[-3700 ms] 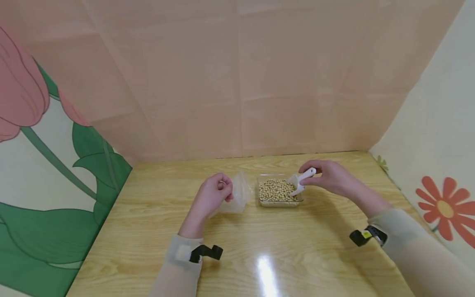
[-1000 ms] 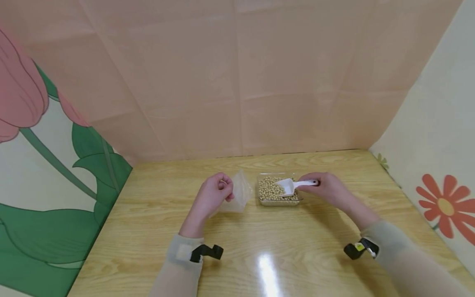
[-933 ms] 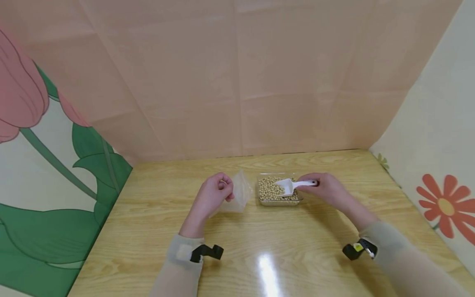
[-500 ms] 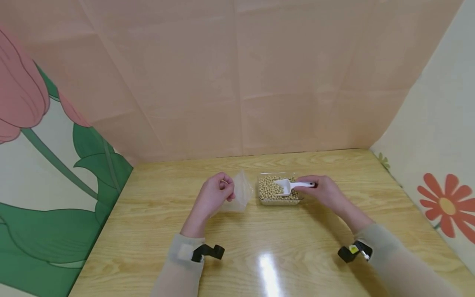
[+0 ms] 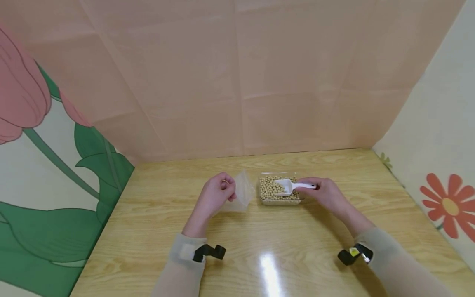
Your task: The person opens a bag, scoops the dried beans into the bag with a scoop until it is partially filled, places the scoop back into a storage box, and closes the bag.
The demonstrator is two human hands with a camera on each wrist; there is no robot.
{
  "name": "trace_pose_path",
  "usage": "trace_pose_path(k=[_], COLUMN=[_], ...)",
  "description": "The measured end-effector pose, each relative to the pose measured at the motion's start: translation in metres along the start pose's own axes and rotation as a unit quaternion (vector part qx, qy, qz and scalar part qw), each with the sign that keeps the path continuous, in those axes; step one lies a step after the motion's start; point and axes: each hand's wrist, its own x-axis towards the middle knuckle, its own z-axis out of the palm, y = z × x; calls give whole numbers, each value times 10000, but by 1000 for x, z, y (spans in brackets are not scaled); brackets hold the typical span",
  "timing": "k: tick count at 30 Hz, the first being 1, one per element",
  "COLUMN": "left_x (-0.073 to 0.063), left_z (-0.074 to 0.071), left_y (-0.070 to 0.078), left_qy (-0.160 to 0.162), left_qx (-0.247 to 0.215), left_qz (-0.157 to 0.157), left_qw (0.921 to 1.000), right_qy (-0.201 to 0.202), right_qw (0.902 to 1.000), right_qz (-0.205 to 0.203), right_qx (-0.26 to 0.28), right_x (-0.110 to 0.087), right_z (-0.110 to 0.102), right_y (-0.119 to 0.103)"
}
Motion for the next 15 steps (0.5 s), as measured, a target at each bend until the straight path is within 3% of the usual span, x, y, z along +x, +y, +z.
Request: trace_pose_path(k=[15], left_x=[0], left_z=[-1], left_y=[1], left_qy=[-35], left_qx=[-13], left_qz=[-7], left_qw=[10000], right_qy=[117], right_qw=[9994], right_qz=[172], right_qx=[268], right_x=[-2], right_z=[2], right_y=[3])
